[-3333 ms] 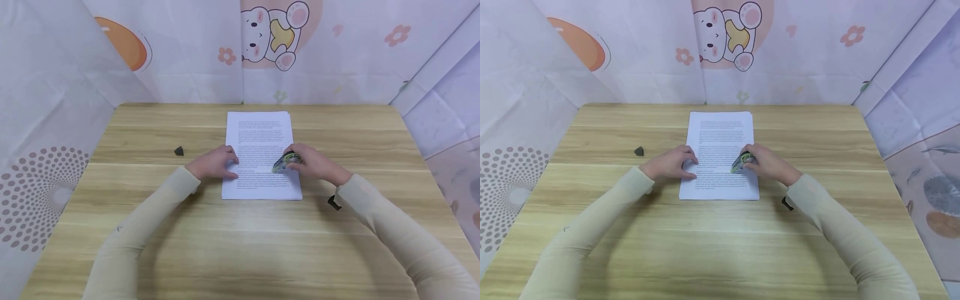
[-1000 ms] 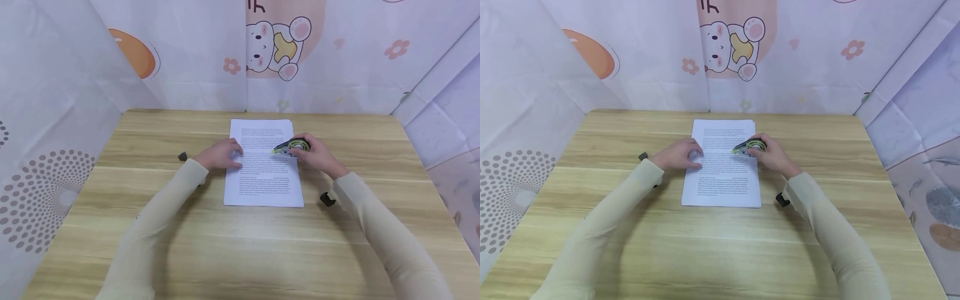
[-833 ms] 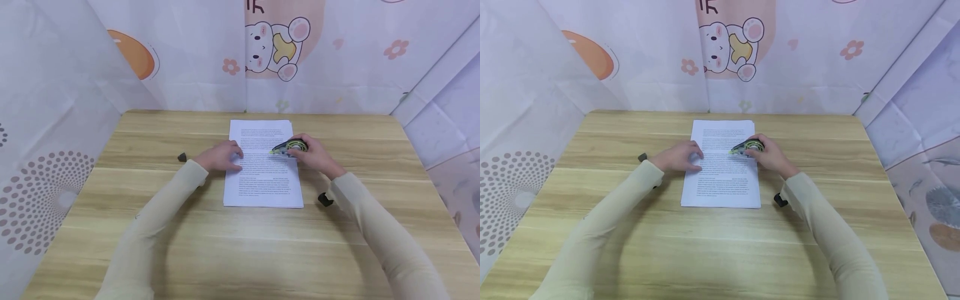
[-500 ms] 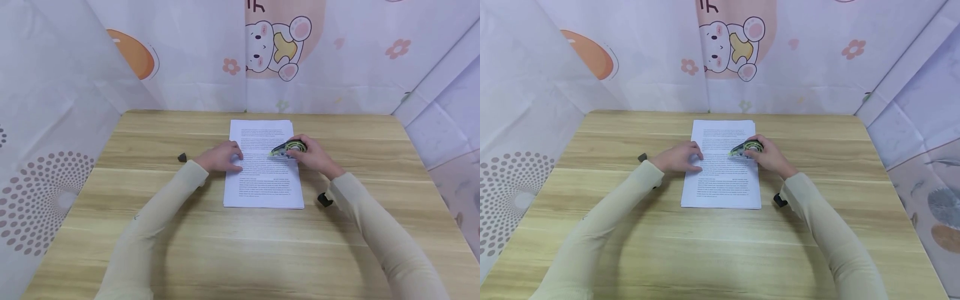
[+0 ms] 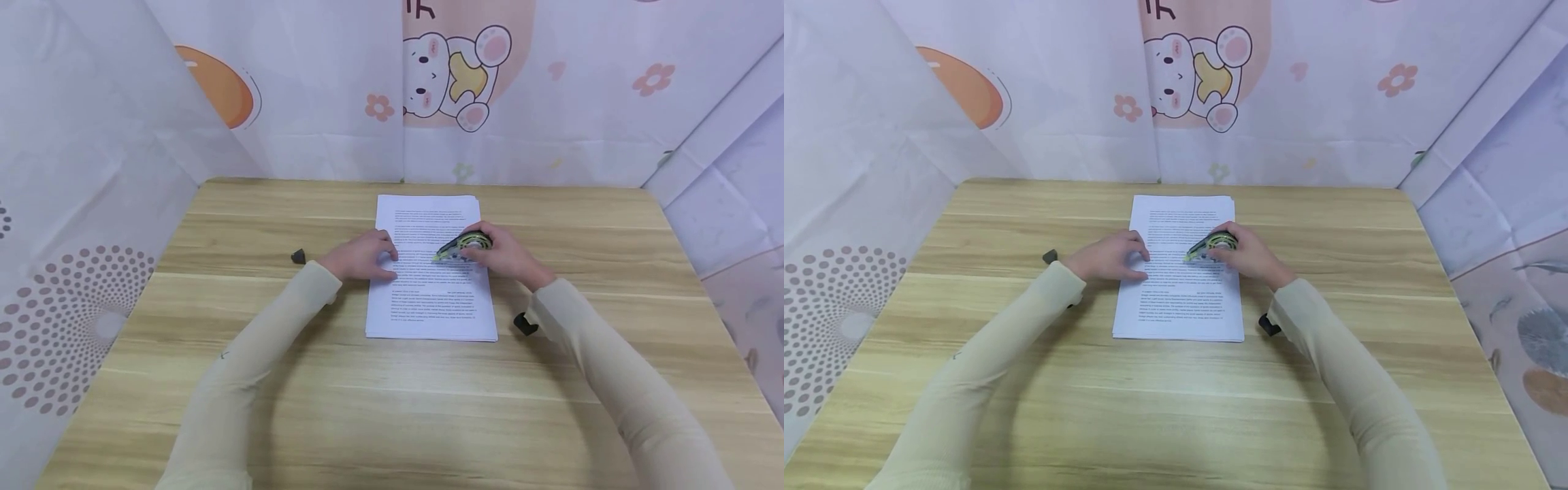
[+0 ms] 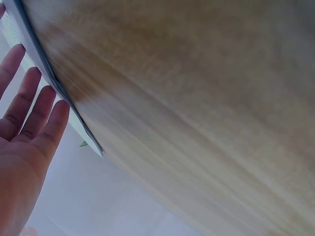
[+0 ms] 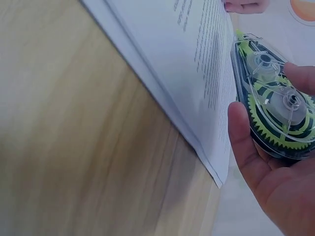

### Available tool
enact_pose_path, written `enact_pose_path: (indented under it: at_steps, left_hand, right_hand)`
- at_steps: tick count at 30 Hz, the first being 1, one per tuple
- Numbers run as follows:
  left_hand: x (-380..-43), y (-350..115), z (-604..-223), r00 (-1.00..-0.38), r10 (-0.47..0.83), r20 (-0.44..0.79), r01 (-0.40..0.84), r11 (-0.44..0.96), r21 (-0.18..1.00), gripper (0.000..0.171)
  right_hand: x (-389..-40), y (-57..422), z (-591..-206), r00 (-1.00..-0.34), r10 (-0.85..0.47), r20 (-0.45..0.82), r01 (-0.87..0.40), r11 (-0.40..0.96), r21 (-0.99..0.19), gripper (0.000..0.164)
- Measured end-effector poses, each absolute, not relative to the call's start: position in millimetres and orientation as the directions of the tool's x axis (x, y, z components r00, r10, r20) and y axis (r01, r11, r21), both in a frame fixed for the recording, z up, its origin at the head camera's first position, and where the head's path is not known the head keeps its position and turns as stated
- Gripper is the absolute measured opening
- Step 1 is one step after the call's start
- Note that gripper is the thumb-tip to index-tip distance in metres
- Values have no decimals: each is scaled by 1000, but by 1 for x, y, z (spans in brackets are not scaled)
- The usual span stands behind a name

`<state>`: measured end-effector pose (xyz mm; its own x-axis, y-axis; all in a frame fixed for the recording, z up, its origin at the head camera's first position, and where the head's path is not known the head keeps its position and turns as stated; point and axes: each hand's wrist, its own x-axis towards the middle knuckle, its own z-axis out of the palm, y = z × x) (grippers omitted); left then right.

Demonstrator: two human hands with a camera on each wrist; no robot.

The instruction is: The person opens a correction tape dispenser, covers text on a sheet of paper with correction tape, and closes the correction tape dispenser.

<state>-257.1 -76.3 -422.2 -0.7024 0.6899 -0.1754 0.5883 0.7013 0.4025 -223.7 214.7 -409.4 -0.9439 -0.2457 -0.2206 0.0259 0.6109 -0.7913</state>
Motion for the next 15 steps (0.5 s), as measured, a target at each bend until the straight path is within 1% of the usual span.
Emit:
enact_pose_path:
  at_steps: [6, 15]
  left_hand:
    - [-256, -75, -421, -708, 677, -201, 566, 715, 411, 32]
    - [-257, -75, -422, -705, 684, -188, 581, 708, 402, 33]
  right_hand:
    - [-224, 207, -411, -932, -277, -233, 27, 588, -808, 40]
    - [-224, 203, -409, -927, -294, -233, 22, 578, -816, 38]
